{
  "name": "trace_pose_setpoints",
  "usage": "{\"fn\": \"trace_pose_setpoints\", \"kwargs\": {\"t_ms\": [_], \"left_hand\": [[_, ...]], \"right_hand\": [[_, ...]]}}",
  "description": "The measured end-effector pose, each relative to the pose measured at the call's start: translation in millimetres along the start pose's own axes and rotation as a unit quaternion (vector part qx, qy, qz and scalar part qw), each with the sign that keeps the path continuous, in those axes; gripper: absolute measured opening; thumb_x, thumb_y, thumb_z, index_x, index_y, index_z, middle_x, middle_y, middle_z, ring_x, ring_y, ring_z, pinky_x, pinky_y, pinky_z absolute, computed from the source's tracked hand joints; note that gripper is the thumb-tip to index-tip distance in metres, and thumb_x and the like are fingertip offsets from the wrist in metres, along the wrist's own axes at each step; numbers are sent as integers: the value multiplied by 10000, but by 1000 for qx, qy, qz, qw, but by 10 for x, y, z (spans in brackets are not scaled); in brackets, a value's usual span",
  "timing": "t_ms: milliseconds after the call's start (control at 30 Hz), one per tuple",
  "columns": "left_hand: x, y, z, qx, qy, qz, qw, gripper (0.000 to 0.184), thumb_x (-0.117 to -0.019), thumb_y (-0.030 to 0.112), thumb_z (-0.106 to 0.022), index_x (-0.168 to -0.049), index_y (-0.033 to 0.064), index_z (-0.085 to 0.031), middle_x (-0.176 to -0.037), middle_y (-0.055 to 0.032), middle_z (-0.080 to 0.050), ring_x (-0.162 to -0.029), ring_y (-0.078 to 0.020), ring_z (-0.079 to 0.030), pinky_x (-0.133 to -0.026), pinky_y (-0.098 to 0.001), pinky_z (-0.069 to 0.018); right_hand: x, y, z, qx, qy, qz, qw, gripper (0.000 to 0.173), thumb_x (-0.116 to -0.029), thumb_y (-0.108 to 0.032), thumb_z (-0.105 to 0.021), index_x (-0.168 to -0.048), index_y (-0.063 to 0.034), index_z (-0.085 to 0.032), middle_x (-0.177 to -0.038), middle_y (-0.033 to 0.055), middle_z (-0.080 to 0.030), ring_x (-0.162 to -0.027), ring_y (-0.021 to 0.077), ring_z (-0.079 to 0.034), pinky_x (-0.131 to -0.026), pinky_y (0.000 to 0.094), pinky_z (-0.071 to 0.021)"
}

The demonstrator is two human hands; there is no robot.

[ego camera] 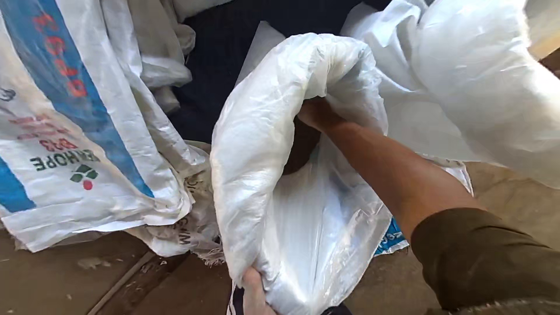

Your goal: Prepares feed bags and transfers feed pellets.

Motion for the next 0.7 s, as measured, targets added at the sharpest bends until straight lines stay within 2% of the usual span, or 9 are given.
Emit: {"fn": "trace_pose_setpoints", "kwargs": {"t_ms": [67, 167, 267, 367, 467, 500, 600, 633, 700], "left_hand": [[-175, 97, -32, -60, 34, -22, 997, 387, -1067, 491, -418, -1211, 258, -692, -1122, 101, -736, -1068, 17, -670, -948, -214, -540], [-321, 304, -234, -123, 114, -30, 985, 276, -1016, 451, -527, -1119, 337, -756, -1046, 211, -745, -1006, 136, -643, -893, -105, -515], [-417, 458, -296, -208, 142, -89, 964, 254, -1074, 248, -479, -999, 241, -722, -978, 212, -737, -991, 162, -630, -879, -76, -498], [-490, 435, -340, -177, 42, -70, 981, 296, -1084, 332, -443, -1121, 294, -734, -1055, 242, -720, -1015, 172, -606, -892, -82, -481], [-596, 490, -427, -120, 46, -75, 989, 296, -1070, 314, -478, -1034, 213, -754, -983, 186, -747, -962, 150, -639, -845, -80, -497], [-633, 519, -477, -109, 56, -76, 990, 297, -1068, 288, -482, -992, 178, -748, -947, 165, -749, -937, 139, -648, -829, -80, -500], [-760, 649, -591, -58, 93, -107, 988, 285, -1032, 147, -496, -867, 58, -711, -856, 71, -764, -858, 75, -693, -791, -102, -528], [-754, 629, -567, -49, 83, -106, 990, 284, -1035, 153, -496, -889, 53, -717, -880, 67, -767, -882, 72, -692, -808, -105, -522], [-649, 467, -461, -102, 34, -89, 990, 293, -1070, 292, -488, -1054, 175, -755, -1024, 158, -756, -1013, 123, -648, -887, -98, -500]], "right_hand": [[-196, 36, -163, 16, -11, -11, 1000, 366, -1024, -249, -567, -1320, -51, -653, -1293, 274, -643, -1242, 470, -590, -992, 675, -448], [-117, -78, -173, -25, 13, -17, 999, 400, -993, -228, -643, -1285, 46, -651, -1324, 321, -609, -1308, 490, -534, -1070, 667, -387], [-143, -67, -297, -20, -78, -48, 996, 379, -1013, -234, -626, -1284, 29, -651, -1301, 321, -616, -1283, 497, -548, -1056, 673, -406], [-201, -50, -609, -23, -185, -46, 981, 378, -1044, -281, -590, -1256, 22, -669, -1287, 291, -637, -1256, 466, -581, -1034, 643, -441], [-316, -123, -991, -12, -302, 11, 953, 479, -1064, -400, -536, -1359, -35, -635, -1431, 224, -577, -1380, 390, -497, -1158, 592, -341], [-297, -149, -1087, -24, -322, 24, 946, 495, -1054, -423, -555, -1359, -42, -640, -1418, 221, -588, -1364, 387, -517, -1140, 595, -366], [-254, -167, -1117, -100, -337, 27, 936, 522, -1014, -458, -623, -1287, -18, -683, -1327, 234, -641, -1288, 392, -574, -1089, 592, -409], [-234, -164, -1043, -128, -326, 26, 936, 528, -1009, -452, -636, -1260, 9, -690, -1300, 251, -650, -1264, 402, -586, -1079, 593, -416], [-97, -174, -739, -173, -295, 6, 940, 544, -1023, -409, -628, -1237, 90, -660, -1294, 305, -625, -1259, 432, -574, -1083, 584, -407]]}}
Point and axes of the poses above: each hand's wrist, its own x-axis away from the middle knuckle, its own z-axis out of the back of the hand, y = z × x, the point moved 6 cm from there along -x, towards the middle knuckle
